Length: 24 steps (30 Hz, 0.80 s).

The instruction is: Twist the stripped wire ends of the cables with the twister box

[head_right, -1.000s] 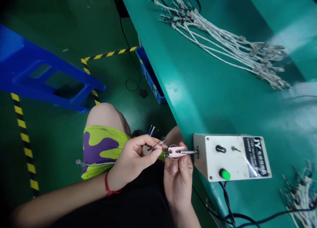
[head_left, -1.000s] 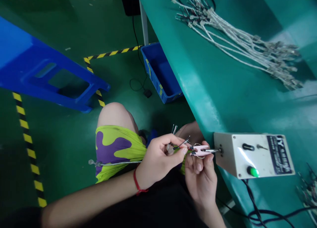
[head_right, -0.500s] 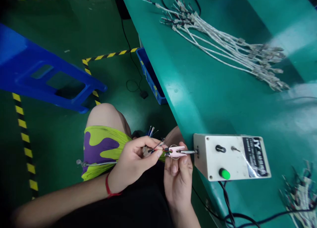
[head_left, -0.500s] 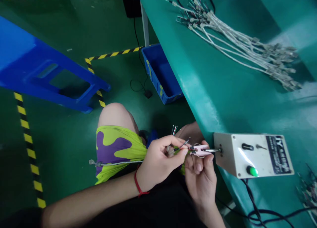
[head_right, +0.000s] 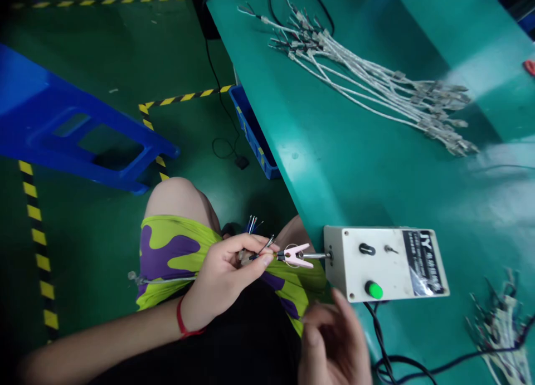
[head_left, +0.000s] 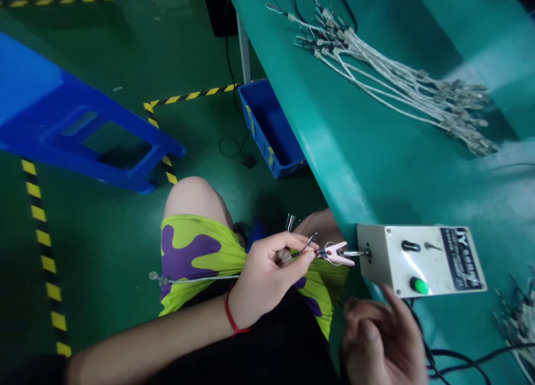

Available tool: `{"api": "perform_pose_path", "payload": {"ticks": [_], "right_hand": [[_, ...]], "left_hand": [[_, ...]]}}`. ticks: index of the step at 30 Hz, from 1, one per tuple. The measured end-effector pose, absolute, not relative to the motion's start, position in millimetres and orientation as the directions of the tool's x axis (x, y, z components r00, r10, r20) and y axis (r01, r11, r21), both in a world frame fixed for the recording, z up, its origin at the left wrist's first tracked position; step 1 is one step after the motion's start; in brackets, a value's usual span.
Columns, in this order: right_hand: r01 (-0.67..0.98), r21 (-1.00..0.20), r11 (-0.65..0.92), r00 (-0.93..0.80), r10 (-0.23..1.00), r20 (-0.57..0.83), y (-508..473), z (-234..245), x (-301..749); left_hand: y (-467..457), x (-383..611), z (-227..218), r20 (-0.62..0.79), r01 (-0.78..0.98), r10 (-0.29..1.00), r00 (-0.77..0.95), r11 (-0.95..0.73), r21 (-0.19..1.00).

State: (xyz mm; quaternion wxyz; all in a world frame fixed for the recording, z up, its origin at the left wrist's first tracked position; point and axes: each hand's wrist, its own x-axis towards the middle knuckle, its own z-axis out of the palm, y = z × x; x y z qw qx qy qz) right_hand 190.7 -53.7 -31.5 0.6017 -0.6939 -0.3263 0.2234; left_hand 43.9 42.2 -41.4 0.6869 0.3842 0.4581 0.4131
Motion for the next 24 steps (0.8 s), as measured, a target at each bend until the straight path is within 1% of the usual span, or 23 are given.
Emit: {"api": "perform_pose_path", "payload": {"ticks": [1,2,5,7,9,12,15,16,17,18,20,21,22,24], "right_hand": [[0.288,-0.954,-0.086,0.742,0.650,0.165,-54.7,-27.1,191.9],[0.340,-0.932,-0.128,0.777,0.596,0.202,-54.2,-23.8,193.4],[0.338,-0.912,-0.234,0.818,0.552,0.162,-49.0,-21.7,198.6],[0.327,-0.912,-0.249,0.828,0.540,0.149,-46.4,-24.4,201.5],[0.322,-0.916,-0.238,0.826,0.544,0.149,-46.0,-27.4,202.6],[0.314,-0.933,-0.177,0.812,0.559,0.167,-48.7,-29.9,200.2],[0.304,-0.946,-0.111,0.830,0.519,0.205,-55.4,-31.7,195.0],[0.275,-0.955,-0.109,0.826,0.535,0.176,-57.9,-32.6,193.4],[0.224,-0.967,-0.122,0.803,0.585,0.112,-60.1,-33.5,191.9],[0.152,-0.977,-0.150,0.750,0.661,0.015,-61.6,-34.5,190.4],[0.000,-0.975,-0.221,0.566,0.804,-0.182,-61.5,-35.7,186.8],[-0.065,-0.967,-0.248,0.469,0.847,-0.249,-59.8,-35.9,184.6],[-0.122,-0.958,-0.261,0.394,0.873,-0.288,-57.3,-35.8,182.0],[-0.210,-0.945,-0.252,0.301,0.902,-0.308,-51.6,-35.1,176.4]], "left_hand": [[42.1,43.7,-41.2,-0.308,-0.219,0.922,0.235,0.359,0.907],[42.0,43.6,-41.0,-0.304,-0.223,0.925,0.229,0.354,0.908],[41.7,43.1,-40.5,-0.302,-0.214,0.928,0.217,0.347,0.913],[41.2,42.4,-40.6,-0.300,-0.204,0.930,0.213,0.343,0.917],[40.5,41.4,-41.2,-0.304,-0.195,0.931,0.204,0.342,0.919],[38.8,38.6,-41.9,-0.315,-0.183,0.930,0.189,0.349,0.919],[35.3,33.8,-39.0,-0.315,-0.171,0.931,0.188,0.346,0.922],[33.6,32.0,-36.7,-0.309,-0.167,0.933,0.186,0.340,0.926],[31.7,30.2,-34.0,-0.299,-0.163,0.936,0.183,0.329,0.930],[29.6,28.5,-30.9,-0.288,-0.161,0.940,0.181,0.318,0.934],[25.3,25.8,-24.3,-0.265,-0.158,0.947,0.185,0.294,0.942],[23.2,24.9,-21.3,-0.255,-0.158,0.948,0.191,0.286,0.945],[21.2,24.2,-18.8,-0.247,-0.159,0.949,0.198,0.280,0.947],[17.5,23.2,-15.0,-0.233,-0.167,0.949,0.214,0.270,0.948]]}}
